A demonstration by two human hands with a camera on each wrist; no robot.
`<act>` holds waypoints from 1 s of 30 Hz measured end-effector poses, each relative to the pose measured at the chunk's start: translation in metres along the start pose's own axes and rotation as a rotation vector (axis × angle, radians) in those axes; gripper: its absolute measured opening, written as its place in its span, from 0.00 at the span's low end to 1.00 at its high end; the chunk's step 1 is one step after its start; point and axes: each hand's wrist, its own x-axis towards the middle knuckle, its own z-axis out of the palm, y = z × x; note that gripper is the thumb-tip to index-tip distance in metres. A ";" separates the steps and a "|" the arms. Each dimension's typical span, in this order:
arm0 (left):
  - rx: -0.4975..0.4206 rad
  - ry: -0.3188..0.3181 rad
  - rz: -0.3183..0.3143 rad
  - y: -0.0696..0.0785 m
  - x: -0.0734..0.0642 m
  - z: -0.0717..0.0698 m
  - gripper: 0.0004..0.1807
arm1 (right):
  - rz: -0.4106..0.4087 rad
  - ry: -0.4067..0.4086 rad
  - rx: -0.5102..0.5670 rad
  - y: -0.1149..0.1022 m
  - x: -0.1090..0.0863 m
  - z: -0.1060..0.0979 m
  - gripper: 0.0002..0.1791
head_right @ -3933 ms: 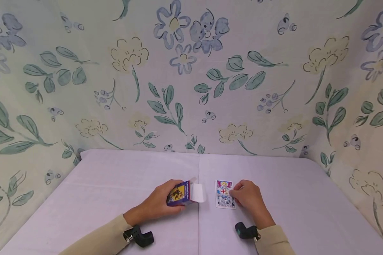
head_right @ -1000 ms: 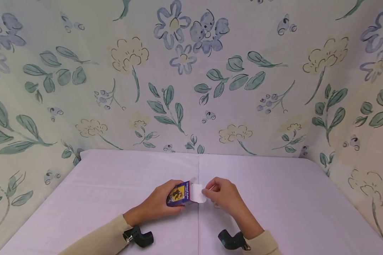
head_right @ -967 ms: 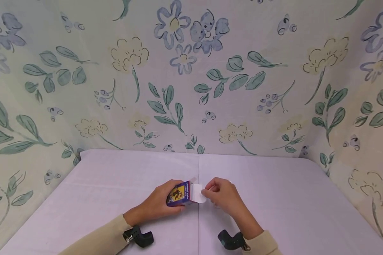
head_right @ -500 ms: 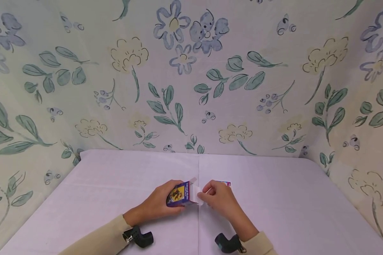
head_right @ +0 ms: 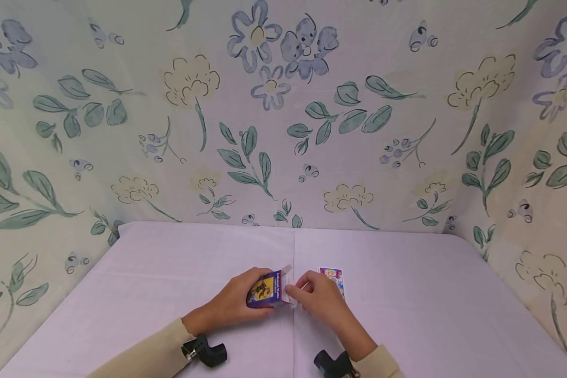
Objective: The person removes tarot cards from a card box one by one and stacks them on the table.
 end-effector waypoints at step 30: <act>0.014 0.009 0.019 0.001 0.000 -0.001 0.41 | 0.046 0.024 -0.068 -0.001 0.000 -0.005 0.16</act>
